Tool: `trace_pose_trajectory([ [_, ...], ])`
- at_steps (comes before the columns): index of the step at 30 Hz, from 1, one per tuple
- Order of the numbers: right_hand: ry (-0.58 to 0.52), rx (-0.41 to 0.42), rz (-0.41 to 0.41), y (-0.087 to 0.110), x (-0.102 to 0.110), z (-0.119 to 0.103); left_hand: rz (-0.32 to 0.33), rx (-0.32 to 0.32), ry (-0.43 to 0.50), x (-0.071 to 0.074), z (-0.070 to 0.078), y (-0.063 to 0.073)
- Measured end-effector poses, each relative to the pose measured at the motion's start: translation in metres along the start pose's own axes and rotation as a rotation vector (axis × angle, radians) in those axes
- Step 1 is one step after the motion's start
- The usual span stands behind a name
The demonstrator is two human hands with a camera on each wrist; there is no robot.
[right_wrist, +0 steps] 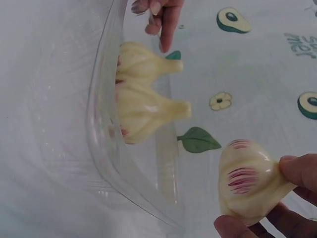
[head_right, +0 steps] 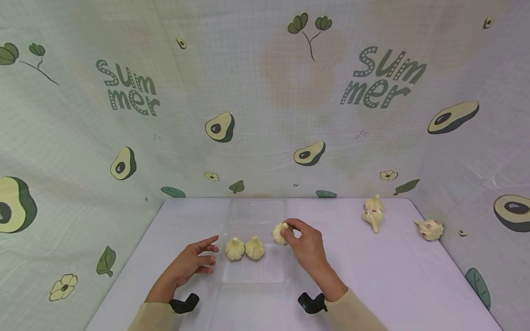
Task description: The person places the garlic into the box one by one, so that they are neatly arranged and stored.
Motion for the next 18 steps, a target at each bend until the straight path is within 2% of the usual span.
trace_pose_trajectory([
  [18, 0.026, -0.041, -0.096, 0.003, -0.033, 0.008, -0.012, -0.004, 0.002, 0.0, -0.002, -0.003],
])
Point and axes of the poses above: each hand's wrist, its own y-axis away from the middle knuckle, its own x-axis out of the back of the hand, z = x × y, the point moved 10 cm from there along -y, towards the middle knuckle, and after that the axes turned 1 degree about -x, right-handed, at the moved point
